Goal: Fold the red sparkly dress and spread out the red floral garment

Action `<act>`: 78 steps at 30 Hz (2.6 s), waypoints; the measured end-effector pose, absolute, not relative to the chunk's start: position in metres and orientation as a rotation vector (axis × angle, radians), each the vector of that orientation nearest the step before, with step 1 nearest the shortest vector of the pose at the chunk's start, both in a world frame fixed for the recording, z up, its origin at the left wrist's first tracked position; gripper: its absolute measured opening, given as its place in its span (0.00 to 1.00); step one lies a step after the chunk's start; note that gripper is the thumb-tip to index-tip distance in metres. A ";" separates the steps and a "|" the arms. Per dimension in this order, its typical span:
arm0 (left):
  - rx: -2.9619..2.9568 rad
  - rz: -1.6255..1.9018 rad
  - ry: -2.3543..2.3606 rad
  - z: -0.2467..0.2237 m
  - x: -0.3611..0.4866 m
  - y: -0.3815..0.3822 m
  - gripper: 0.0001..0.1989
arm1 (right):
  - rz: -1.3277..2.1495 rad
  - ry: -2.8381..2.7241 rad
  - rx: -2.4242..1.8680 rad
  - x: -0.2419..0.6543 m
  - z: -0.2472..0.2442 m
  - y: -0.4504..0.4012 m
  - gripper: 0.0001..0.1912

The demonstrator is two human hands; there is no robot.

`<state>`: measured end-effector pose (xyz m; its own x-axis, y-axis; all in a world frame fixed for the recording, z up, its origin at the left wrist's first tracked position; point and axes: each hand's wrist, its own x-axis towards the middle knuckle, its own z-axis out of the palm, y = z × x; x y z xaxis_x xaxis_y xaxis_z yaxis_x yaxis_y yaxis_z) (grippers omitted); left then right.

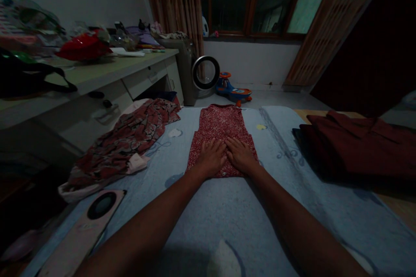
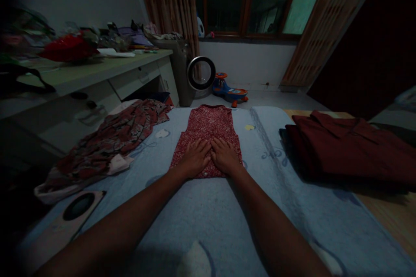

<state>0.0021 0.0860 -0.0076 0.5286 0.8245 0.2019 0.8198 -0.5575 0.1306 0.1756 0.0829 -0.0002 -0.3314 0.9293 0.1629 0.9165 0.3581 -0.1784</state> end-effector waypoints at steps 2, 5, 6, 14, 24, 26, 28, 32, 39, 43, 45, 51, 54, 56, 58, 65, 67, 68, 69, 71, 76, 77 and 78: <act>2.735 0.365 1.475 -0.010 0.001 0.086 0.28 | 0.087 -2.413 -1.668 0.178 0.000 0.084 0.28; 2.736 0.360 1.464 -0.011 0.000 0.086 0.30 | 0.129 -2.446 -1.669 0.184 0.003 0.088 0.30; 2.738 0.359 1.460 -0.011 -0.001 0.086 0.30 | 0.142 -2.452 -1.668 0.186 0.004 0.089 0.31; 2.746 0.264 1.475 -0.003 -0.001 0.084 0.32 | 0.155 -2.355 -1.766 0.193 0.001 0.096 0.30; 2.792 0.418 1.234 0.013 0.031 0.027 0.26 | 0.056 -2.079 -1.516 0.223 0.006 0.106 0.15; 2.781 0.420 1.176 0.006 0.033 0.018 0.27 | 0.054 -2.172 -1.544 0.225 0.005 0.104 0.13; 2.765 0.419 1.167 0.001 0.034 0.015 0.28 | 0.073 -2.239 -1.591 0.223 0.002 0.103 0.15; 2.749 0.400 1.158 -0.004 0.033 0.015 0.29 | 0.073 -2.288 -1.598 0.220 -0.004 0.106 0.22; 2.738 0.389 1.151 -0.003 0.032 0.014 0.30 | 0.081 -2.394 -1.577 0.229 -0.016 0.128 0.28; 2.710 0.389 1.118 0.002 0.029 0.013 0.30 | 0.113 -2.334 -1.593 0.230 -0.010 0.141 0.27; 2.678 0.441 1.076 0.007 0.027 0.015 0.28 | 0.162 -2.246 -1.552 0.225 -0.001 0.146 0.24; 2.540 0.708 1.226 0.020 0.019 0.029 0.10 | 0.325 -2.060 -1.302 0.194 0.019 0.142 0.15; 2.556 0.647 1.322 0.014 0.015 0.036 0.07 | 0.407 -2.245 -1.200 0.181 0.017 0.139 0.15; 2.569 0.602 1.325 0.010 0.014 0.039 0.08 | 0.380 -2.324 -1.199 0.177 0.013 0.139 0.15; 2.584 0.575 1.313 0.008 0.013 0.039 0.10 | 0.326 -2.367 -1.238 0.176 0.009 0.138 0.15; 2.587 0.536 1.322 0.010 0.014 0.038 0.13 | 0.168 -2.417 -1.378 0.174 0.007 0.135 0.19; 2.585 0.525 1.314 0.011 0.014 0.038 0.14 | 0.148 -2.431 -1.394 0.173 0.006 0.135 0.20; 2.583 0.521 1.312 0.011 0.014 0.038 0.14 | 0.137 -2.435 -1.409 0.174 0.005 0.135 0.20; 2.582 0.517 1.310 0.012 0.014 0.038 0.14 | 0.126 -2.438 -1.426 0.174 0.004 0.136 0.21; 2.586 0.505 1.299 0.014 0.013 0.039 0.12 | 0.109 -2.438 -1.449 0.174 0.001 0.137 0.21; 2.596 0.503 1.267 0.018 0.011 0.042 0.08 | 0.019 -2.274 -1.453 0.177 0.002 0.138 0.22; 2.596 0.507 1.261 0.018 0.011 0.042 0.07 | -0.020 -2.221 -1.477 0.177 0.003 0.138 0.20; 2.596 0.509 1.252 0.018 0.011 0.043 0.07 | -0.061 -2.175 -1.514 0.177 0.005 0.137 0.17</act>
<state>0.0105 0.0433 0.0179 0.5786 0.7872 0.2134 0.7129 -0.6152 0.3366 0.1773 0.1374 0.0046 -0.2680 0.8709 0.4119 0.8928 0.3852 -0.2336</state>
